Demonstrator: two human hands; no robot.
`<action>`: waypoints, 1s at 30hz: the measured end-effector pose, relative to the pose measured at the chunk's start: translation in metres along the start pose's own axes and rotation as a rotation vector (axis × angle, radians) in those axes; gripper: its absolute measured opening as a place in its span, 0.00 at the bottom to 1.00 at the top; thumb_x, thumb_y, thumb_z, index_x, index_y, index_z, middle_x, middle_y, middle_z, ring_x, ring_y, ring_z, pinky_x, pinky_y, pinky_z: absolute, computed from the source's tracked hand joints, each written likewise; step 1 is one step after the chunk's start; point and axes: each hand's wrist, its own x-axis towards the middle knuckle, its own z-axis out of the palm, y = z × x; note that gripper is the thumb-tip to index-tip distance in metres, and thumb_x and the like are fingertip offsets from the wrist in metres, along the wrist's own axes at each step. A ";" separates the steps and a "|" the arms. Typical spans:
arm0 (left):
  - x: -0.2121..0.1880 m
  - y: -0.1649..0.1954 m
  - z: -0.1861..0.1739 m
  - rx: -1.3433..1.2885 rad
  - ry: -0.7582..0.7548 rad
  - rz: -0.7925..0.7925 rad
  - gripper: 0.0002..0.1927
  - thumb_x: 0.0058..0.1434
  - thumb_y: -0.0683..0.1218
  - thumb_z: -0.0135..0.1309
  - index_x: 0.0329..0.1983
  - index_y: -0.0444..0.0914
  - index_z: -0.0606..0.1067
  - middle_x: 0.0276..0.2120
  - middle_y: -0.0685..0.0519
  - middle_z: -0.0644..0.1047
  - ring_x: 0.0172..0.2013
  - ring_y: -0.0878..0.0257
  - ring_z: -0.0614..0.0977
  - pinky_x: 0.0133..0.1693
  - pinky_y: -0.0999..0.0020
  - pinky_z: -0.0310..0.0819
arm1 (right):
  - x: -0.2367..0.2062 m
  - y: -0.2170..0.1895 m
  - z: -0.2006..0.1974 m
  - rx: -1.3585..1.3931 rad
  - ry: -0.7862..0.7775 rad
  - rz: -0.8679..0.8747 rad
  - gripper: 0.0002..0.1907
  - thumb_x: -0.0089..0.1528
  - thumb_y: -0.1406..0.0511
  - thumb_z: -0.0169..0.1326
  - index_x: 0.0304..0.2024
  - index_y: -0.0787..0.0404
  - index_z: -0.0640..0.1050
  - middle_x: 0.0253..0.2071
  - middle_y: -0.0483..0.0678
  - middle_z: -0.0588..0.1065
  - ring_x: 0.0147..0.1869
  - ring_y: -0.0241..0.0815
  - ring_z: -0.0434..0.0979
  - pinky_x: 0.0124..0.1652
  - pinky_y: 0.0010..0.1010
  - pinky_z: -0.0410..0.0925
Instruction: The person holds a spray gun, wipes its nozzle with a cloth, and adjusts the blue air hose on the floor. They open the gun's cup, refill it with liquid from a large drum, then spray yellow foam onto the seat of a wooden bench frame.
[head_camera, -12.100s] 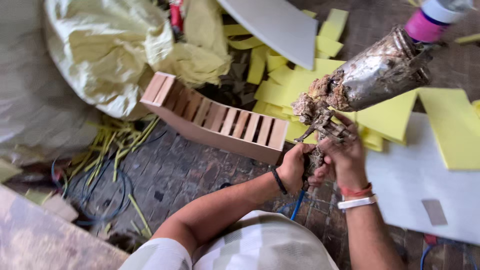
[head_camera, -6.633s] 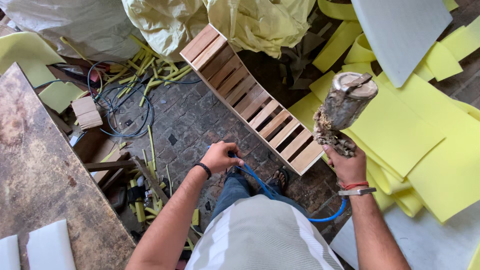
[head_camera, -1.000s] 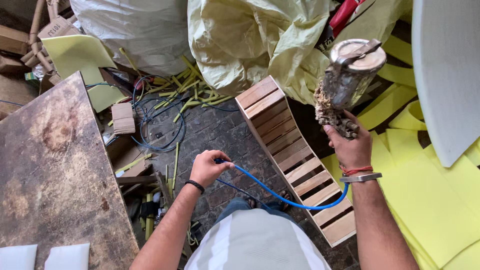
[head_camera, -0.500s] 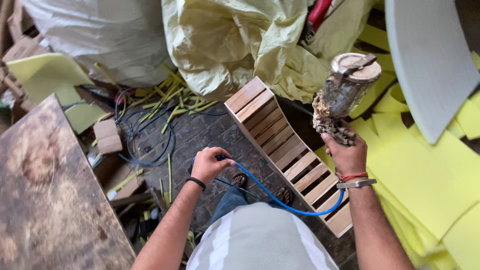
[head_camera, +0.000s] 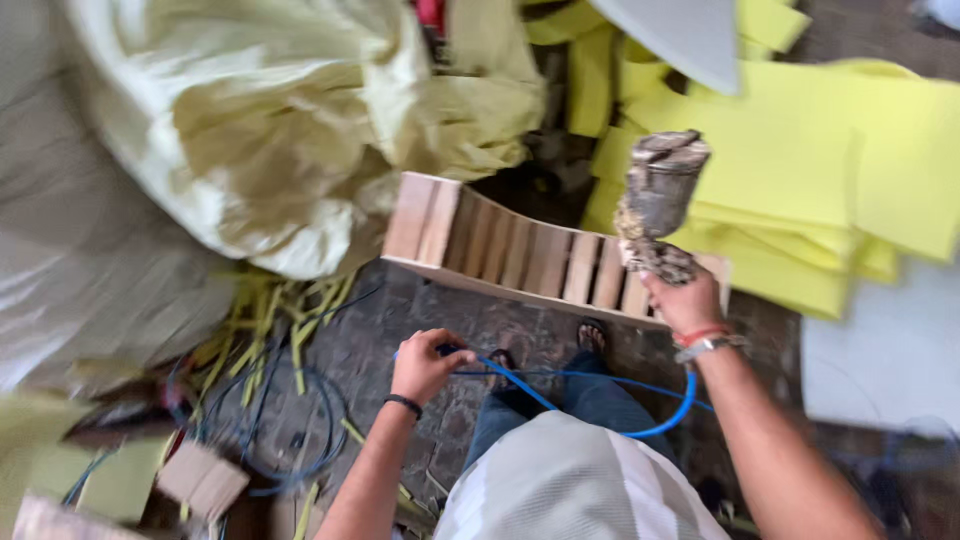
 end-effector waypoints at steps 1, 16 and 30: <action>0.002 0.001 0.004 0.001 -0.039 0.001 0.16 0.44 0.53 0.72 0.33 0.42 0.85 0.29 0.52 0.84 0.35 0.55 0.84 0.39 0.60 0.79 | -0.006 0.010 -0.004 -0.039 0.024 0.014 0.22 0.58 0.67 0.66 0.56 0.61 0.80 0.28 0.45 0.80 0.23 0.31 0.74 0.25 0.26 0.68; 0.026 0.086 0.086 0.155 -0.275 0.323 0.15 0.46 0.58 0.68 0.31 0.45 0.85 0.32 0.54 0.85 0.39 0.52 0.82 0.46 0.55 0.73 | -0.055 0.106 -0.146 0.068 0.446 0.165 0.24 0.60 0.66 0.66 0.59 0.61 0.78 0.31 0.45 0.79 0.23 0.32 0.74 0.25 0.26 0.68; 0.009 0.125 0.120 0.242 -0.330 0.253 0.19 0.44 0.60 0.70 0.31 0.44 0.84 0.32 0.54 0.83 0.40 0.53 0.81 0.46 0.54 0.73 | -0.087 0.128 -0.187 0.076 0.387 0.205 0.19 0.60 0.69 0.65 0.54 0.63 0.79 0.31 0.44 0.79 0.24 0.33 0.74 0.26 0.26 0.68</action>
